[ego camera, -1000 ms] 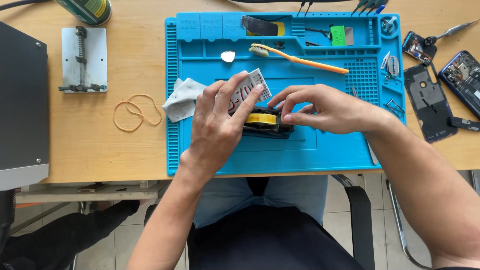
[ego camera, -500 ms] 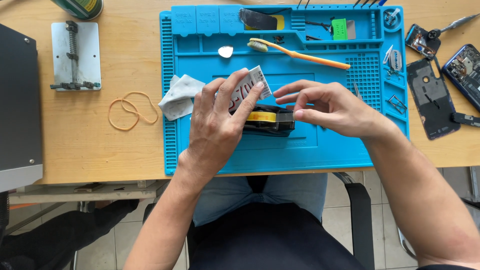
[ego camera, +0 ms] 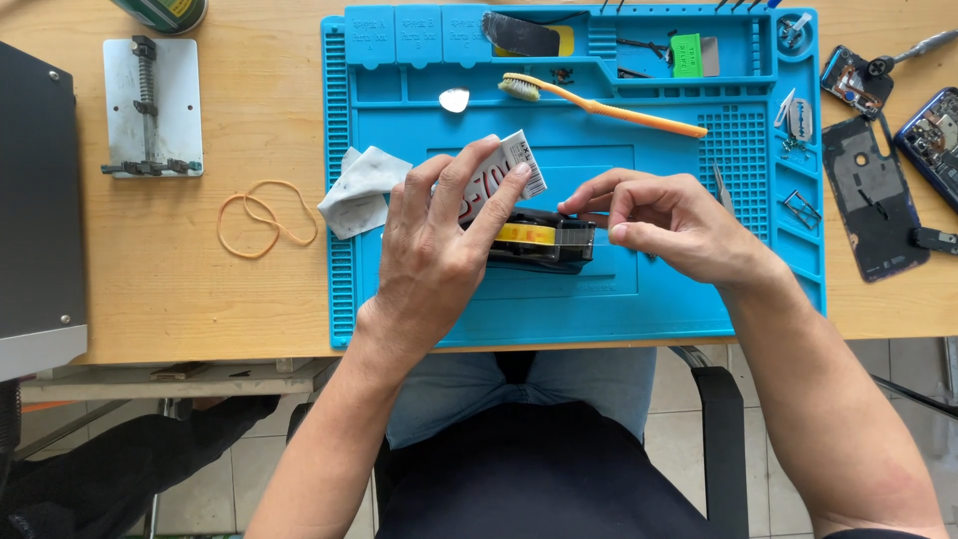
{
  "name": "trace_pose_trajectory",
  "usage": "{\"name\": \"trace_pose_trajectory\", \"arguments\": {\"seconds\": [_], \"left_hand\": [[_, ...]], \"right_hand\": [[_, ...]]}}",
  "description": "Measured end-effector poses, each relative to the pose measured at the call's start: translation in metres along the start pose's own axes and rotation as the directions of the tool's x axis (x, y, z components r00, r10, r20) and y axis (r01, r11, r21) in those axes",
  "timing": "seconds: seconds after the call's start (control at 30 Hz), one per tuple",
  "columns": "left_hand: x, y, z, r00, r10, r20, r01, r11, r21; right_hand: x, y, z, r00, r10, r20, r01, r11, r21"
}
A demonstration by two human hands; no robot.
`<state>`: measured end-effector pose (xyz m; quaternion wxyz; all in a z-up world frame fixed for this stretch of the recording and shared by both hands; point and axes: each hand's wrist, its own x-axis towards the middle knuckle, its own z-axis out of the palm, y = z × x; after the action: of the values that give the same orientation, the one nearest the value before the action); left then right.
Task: The person holds a white adhesive tube, rotates it to inspect the label, and repeatedly pulls and presses the nozzle tip. The tube is handled over a blue work mat with disassembled phone parts and tools nearby.
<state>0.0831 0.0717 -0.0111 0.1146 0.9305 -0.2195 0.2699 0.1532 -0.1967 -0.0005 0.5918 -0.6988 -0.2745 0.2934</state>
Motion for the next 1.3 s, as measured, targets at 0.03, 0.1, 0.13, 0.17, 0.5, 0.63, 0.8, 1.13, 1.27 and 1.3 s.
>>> {"name": "trace_pose_trajectory", "arguments": {"seconds": [0.03, 0.1, 0.13, 0.17, 0.5, 0.63, 0.8, 1.13, 1.27, 1.3], "left_hand": [[0.0, 0.0, 0.0, 1.0, 0.0, 0.0, 0.0, 1.0, 0.001], [0.0, 0.0, 0.001, 1.0, -0.001, -0.014, 0.001, 1.0, -0.002], [0.001, 0.0, 0.001, 1.0, 0.0, -0.014, 0.0, 1.0, -0.001], [0.001, 0.0, 0.001, 1.0, -0.001, -0.016, 0.001, 1.0, 0.002], [0.002, 0.001, 0.001, 1.0, -0.004, -0.016, 0.004, 1.0, 0.009], [-0.001, 0.0, 0.002, 1.0, -0.01, -0.002, 0.01, 1.0, 0.004], [-0.001, 0.0, 0.003, 1.0, -0.008, 0.021, 0.008, 1.0, 0.016], [-0.001, 0.001, 0.005, 1.0, -0.021, 0.0, 0.021, 0.999, 0.037], [0.0, 0.014, -0.007, 0.995, -0.003, -0.105, -0.008, 0.994, -0.108], [0.005, 0.019, -0.009, 0.987, -0.005, -0.163, -0.022, 0.986, -0.164]], "right_hand": [[0.0, 0.001, 0.0, 1.0, 0.0, 0.0, 0.0, 1.0, 0.001], [-0.001, 0.004, 0.0, 1.0, 0.007, -0.011, -0.007, 1.0, -0.008], [-0.001, 0.007, 0.0, 1.0, 0.006, -0.012, -0.006, 1.0, -0.008], [-0.002, 0.01, -0.001, 1.0, -0.008, -0.014, 0.009, 1.0, 0.024], [-0.006, 0.021, 0.002, 0.998, -0.032, -0.056, 0.037, 0.996, 0.085], [-0.011, 0.012, 0.004, 0.998, -0.04, -0.051, 0.037, 0.998, -0.048], [-0.021, 0.002, 0.011, 0.985, -0.111, -0.129, 0.034, 0.871, -0.49], [-0.026, 0.029, 0.009, 0.942, -0.323, -0.094, 0.103, 0.545, -0.832], [-0.035, -0.007, 0.026, 0.824, -0.427, -0.372, 0.156, 0.803, -0.575], [-0.034, -0.014, 0.03, 0.782, -0.424, -0.456, 0.254, 0.886, -0.387]]}}
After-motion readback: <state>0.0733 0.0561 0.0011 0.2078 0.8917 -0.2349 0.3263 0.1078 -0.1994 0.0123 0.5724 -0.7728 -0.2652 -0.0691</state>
